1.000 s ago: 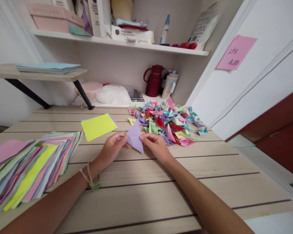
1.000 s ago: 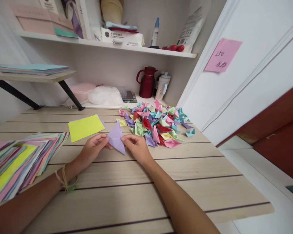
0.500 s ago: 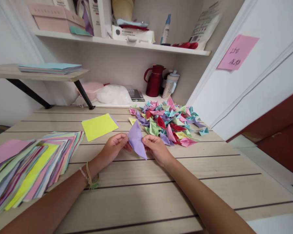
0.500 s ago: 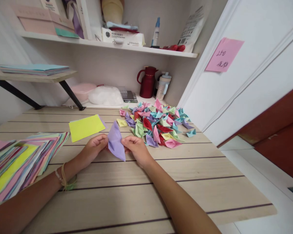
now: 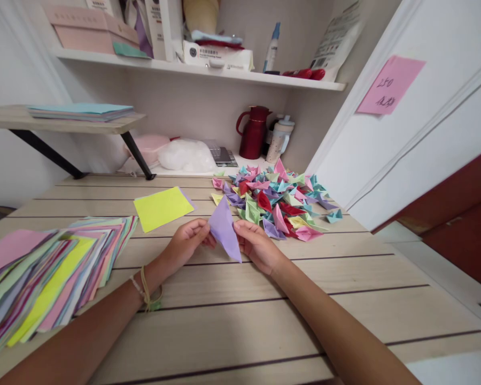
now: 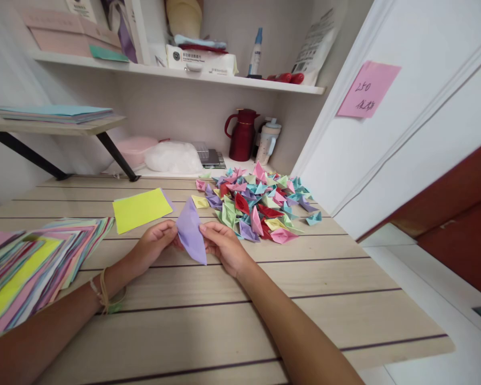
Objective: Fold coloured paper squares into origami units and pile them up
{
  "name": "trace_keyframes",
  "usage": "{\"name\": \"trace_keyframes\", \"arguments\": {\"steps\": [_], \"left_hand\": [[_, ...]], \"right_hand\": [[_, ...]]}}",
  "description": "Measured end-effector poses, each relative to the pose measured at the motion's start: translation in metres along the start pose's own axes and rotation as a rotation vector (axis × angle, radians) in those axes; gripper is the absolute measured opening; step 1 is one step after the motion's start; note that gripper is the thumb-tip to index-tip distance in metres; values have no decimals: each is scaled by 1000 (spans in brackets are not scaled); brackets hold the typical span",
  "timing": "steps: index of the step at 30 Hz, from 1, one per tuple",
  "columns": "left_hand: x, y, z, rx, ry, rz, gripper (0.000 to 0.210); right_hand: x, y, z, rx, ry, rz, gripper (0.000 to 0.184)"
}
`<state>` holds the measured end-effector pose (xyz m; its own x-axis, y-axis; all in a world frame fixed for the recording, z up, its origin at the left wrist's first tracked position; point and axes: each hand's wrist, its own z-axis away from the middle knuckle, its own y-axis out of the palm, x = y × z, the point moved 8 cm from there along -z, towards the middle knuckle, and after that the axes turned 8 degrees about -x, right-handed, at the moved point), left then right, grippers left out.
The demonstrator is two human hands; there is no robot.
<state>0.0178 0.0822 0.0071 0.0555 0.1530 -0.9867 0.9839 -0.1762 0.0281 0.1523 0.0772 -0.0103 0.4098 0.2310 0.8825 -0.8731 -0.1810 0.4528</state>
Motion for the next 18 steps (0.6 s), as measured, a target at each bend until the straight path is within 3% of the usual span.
{"name": "trace_keyframes", "arguments": {"steps": [6, 12, 14, 18], "left_hand": [[-3, 1, 1, 8, 3, 10, 21], [-6, 4, 3, 21, 1, -46, 25], [-3, 5, 4, 26, -23, -74, 24], [-1, 7, 4, 38, -42, -93, 24]], "right_hand": [[4, -1, 0, -50, -41, 47, 25], [21, -3, 1, -107, -256, 245, 56], [21, 1, 1, -55, -263, 318, 51], [24, 8, 6, 11, -355, 524, 24]]}}
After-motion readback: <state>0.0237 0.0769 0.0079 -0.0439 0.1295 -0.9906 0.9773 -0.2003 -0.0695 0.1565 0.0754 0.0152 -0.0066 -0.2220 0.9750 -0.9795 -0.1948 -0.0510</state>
